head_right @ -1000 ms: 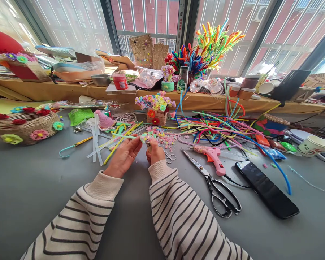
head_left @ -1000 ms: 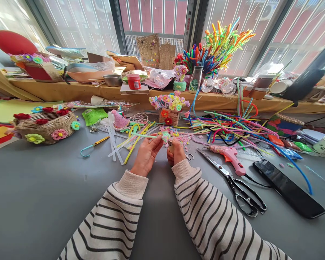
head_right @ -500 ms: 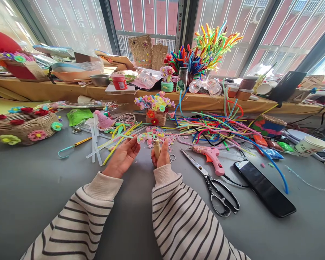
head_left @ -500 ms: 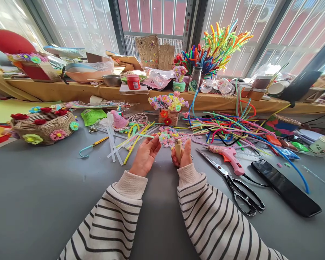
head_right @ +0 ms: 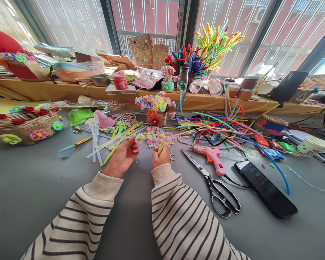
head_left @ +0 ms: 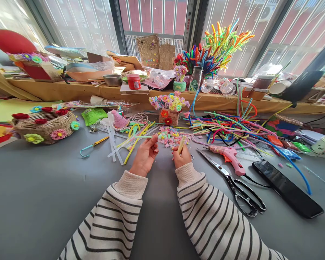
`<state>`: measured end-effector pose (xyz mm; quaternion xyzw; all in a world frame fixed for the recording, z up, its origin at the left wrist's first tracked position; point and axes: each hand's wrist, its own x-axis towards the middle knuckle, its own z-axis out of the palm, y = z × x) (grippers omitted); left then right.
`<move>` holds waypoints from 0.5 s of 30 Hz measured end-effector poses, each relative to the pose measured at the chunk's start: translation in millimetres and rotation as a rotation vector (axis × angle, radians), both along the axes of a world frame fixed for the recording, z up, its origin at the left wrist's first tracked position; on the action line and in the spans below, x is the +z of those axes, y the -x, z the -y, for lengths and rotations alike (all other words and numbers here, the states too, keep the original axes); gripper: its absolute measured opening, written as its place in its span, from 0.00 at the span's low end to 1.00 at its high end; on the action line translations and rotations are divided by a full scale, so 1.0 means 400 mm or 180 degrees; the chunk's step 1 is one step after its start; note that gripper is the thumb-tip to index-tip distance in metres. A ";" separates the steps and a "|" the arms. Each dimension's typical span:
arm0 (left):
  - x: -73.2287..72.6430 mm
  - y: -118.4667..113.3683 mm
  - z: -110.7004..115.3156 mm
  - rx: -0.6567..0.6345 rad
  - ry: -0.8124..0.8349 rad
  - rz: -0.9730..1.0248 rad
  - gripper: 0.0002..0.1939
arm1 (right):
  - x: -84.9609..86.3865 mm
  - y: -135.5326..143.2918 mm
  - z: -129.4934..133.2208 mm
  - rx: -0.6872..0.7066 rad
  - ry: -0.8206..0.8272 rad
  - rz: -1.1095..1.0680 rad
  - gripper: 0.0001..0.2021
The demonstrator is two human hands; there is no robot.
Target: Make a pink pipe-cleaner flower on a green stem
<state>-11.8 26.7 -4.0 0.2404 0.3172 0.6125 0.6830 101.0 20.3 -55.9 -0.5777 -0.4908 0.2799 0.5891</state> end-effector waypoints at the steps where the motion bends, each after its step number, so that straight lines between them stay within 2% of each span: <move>1: 0.001 0.001 0.000 0.0004 0.0003 0.0016 0.09 | -0.002 0.003 0.002 0.0018 0.0021 0.0102 0.09; 3: 0.004 0.002 0.002 0.0013 0.0005 0.0057 0.09 | 0.000 0.013 0.007 0.0146 0.0076 0.0022 0.11; 7: 0.010 0.003 0.004 0.0141 -0.0084 0.0129 0.08 | 0.014 0.025 0.017 0.0453 0.0171 -0.0254 0.21; 11: 0.013 0.006 0.005 0.0221 -0.0368 0.0148 0.07 | 0.033 0.019 0.027 0.0231 0.0230 0.0786 0.16; 15: 0.016 0.006 0.008 0.0080 -0.0563 0.0174 0.05 | 0.045 0.012 0.032 0.0041 0.0234 0.1679 0.11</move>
